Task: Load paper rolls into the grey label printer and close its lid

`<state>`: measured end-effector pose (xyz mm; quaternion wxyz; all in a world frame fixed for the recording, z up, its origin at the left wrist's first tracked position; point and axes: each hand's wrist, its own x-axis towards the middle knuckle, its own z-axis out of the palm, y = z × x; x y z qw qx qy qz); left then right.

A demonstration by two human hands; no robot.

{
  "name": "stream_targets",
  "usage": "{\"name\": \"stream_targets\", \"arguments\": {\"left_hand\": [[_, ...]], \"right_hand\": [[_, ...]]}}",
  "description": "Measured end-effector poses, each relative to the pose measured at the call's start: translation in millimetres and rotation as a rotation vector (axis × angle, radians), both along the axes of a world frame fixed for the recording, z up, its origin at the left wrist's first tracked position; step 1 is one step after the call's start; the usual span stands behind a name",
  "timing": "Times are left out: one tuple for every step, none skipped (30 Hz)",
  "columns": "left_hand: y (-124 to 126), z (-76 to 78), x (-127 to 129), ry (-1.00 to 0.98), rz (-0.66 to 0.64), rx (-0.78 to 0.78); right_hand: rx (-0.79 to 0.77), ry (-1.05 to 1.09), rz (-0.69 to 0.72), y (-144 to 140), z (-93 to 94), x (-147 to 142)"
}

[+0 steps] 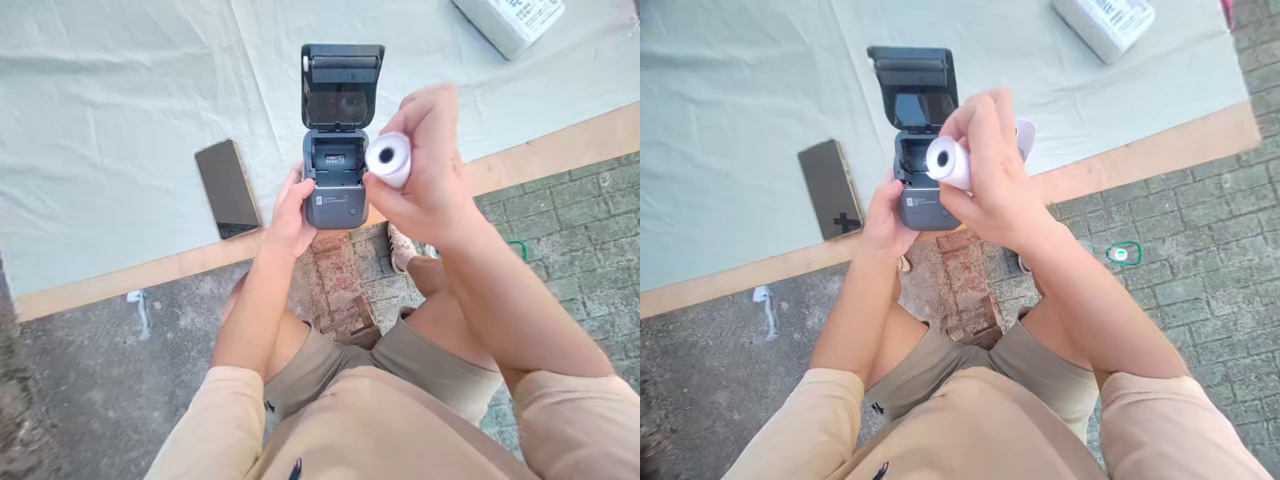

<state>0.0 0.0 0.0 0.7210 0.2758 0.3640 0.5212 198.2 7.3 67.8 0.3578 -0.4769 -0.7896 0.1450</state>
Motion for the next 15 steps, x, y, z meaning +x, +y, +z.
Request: {"name": "stream_targets", "arguments": {"left_hand": [[0,-0.5,-1,0.005,0.000,0.006],[1,-1.0,-2,0.009,0.000,0.011],[1,-1.5,-2,0.013,0.000,0.014],[1,-1.8,-3,0.016,0.000,0.016],[1,-1.9,-3,0.019,0.000,0.018],[1,-1.9,-3,0.021,0.000,0.018],[1,-1.6,-3,0.021,0.001,0.016],[0,-1.1,-3,0.021,0.001,0.013],[0,-0.4,-3,0.021,0.000,0.008],[0,0.3,-3,0.022,-0.002,0.003],[0,1.1,-3,0.026,-0.006,0.000],[-1,1.8,-3,0.034,-0.010,0.001],[-1,2.2,-3,0.045,-0.012,0.006],[-1,2.5,-2,0.057,-0.011,0.014],[-1,2.6,-2,0.067,-0.009,0.022]], "right_hand": [[-0.029,-0.007,0.024,-1,-1.6,-1],[-0.054,-0.011,0.043,-1,-3.2,-2],[-0.074,-0.011,0.057,-2,-5.1,-3],[-0.089,-0.008,0.067,-2,-7.1,-4],[-0.099,-0.001,0.078,-2,-9.1,-4],[-0.105,0.010,0.079,-1,-11.0,-5],[-0.107,0.023,0.071,-1,-12.5,-5],[-0.109,0.036,0.056,0,-13.2,-6],[-0.112,0.045,0.038,2,-12.8,-6],[-0.118,0.041,0.021,3,-11.2,-7],[-0.124,0.018,0.004,4,-8.4,-9],[-0.130,-0.028,-0.013,6,-4.6,-10],[-0.136,-0.093,-0.034,7,0.1,-12],[-0.139,-0.172,-0.059,7,5.1,-15],[-0.140,-0.257,-0.084,8,10.0,-18]]}}
